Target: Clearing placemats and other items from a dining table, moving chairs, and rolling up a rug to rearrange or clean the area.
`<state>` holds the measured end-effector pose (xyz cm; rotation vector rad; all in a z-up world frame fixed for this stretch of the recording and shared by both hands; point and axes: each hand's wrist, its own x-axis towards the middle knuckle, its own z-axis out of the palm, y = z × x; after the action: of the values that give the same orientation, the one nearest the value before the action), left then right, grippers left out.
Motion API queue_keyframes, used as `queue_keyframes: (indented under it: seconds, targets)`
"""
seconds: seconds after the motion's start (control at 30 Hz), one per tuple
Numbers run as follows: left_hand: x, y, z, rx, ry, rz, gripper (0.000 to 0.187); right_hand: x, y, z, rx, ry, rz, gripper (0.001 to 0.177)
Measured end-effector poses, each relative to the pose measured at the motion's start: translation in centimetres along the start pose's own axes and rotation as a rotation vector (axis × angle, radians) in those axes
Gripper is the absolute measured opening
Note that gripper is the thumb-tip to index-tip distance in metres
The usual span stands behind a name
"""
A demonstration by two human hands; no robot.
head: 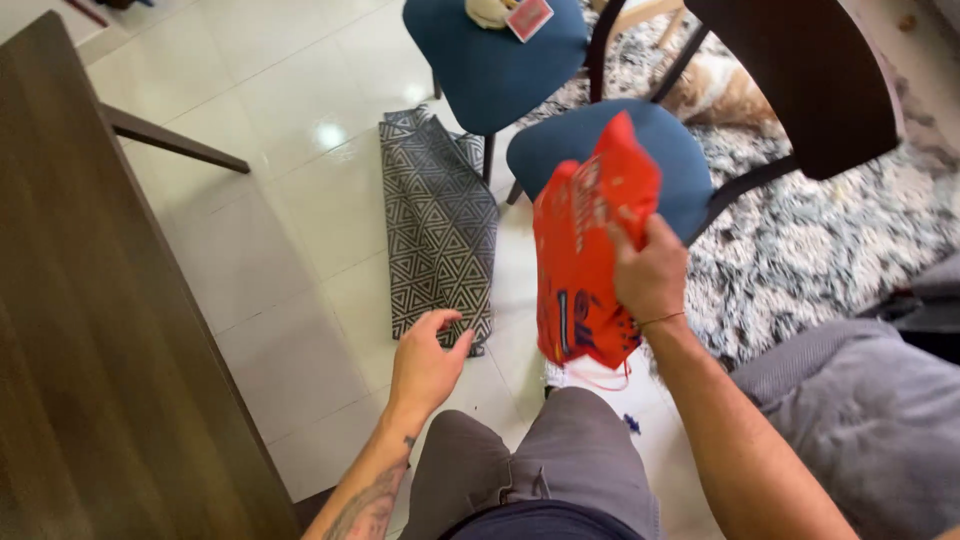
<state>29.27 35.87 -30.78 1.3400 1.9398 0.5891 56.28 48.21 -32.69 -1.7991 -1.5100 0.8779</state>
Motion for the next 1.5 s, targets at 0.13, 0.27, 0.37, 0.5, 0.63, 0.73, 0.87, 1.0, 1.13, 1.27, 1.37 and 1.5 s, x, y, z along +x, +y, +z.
queue_keyframes:
  seconds: [0.13, 0.27, 0.37, 0.5, 0.63, 0.73, 0.87, 1.0, 1.13, 1.27, 1.37, 1.5]
  targets:
    - [3.1, 0.4, 2.1, -0.065, -0.050, -0.142, 0.034, 8.7, 6.4, -1.8, 0.047, 0.226, 0.106, 0.028]
    - [5.6, 0.9, 2.5, -0.104, -0.049, -0.202, 0.030, 11.8, 26.1, -1.2, -0.002, 0.400, 0.130, 0.052]
    - [5.8, -0.9, 2.8, -0.116, 0.005, -0.337, 0.032, 8.1, 20.3, -0.2, -0.230, 0.095, 0.471, 0.071]
    - [3.9, -6.4, 3.5, -0.113, 0.037, -0.395, 0.031, 2.1, 22.7, 8.3, -0.185, -0.224, 0.360, 0.070]
    - [3.8, -9.5, 0.7, -0.154, 0.023, -0.412, 0.031, -1.0, 15.8, 15.8, -0.134, -0.567, 0.372, 0.058]
    - [3.7, -12.0, -2.1, -0.204, -0.004, -0.449, 0.030, -1.9, 7.7, 19.4, -0.173, -0.740, 0.352, 0.050]
    - [5.5, -16.5, -7.6, -0.238, 0.061, -0.468, 0.027, -1.4, -1.5, 24.5, -0.088, -0.912, 0.233, 0.047]
    - [4.9, -25.7, -10.7, -0.230, 0.336, -0.456, 0.027, 0.1, -11.0, 32.7, 0.011, -1.057, 0.158, 0.041]
    - [3.0, -32.2, -14.2, -0.119, 0.647, -0.624, 0.023, 0.8, -19.1, 40.8, 0.163, -1.205, 0.002, 0.041]
    - [4.0, -34.4, -17.1, -0.173, 0.832, -0.694, 0.024, 2.9, -26.3, 47.1, 0.160, -1.220, -0.002, 0.042]
    - [5.8, -34.0, -18.7, -0.175, 0.907, -0.706, 0.023, 5.7, -29.0, 52.1, 0.250, -1.257, 0.125, 0.042]
    - [10.3, -34.1, -20.2, -0.175, 0.949, -0.812, 0.024, 8.6, -31.3, 58.1, 0.305, -1.336, 0.218, 0.043]
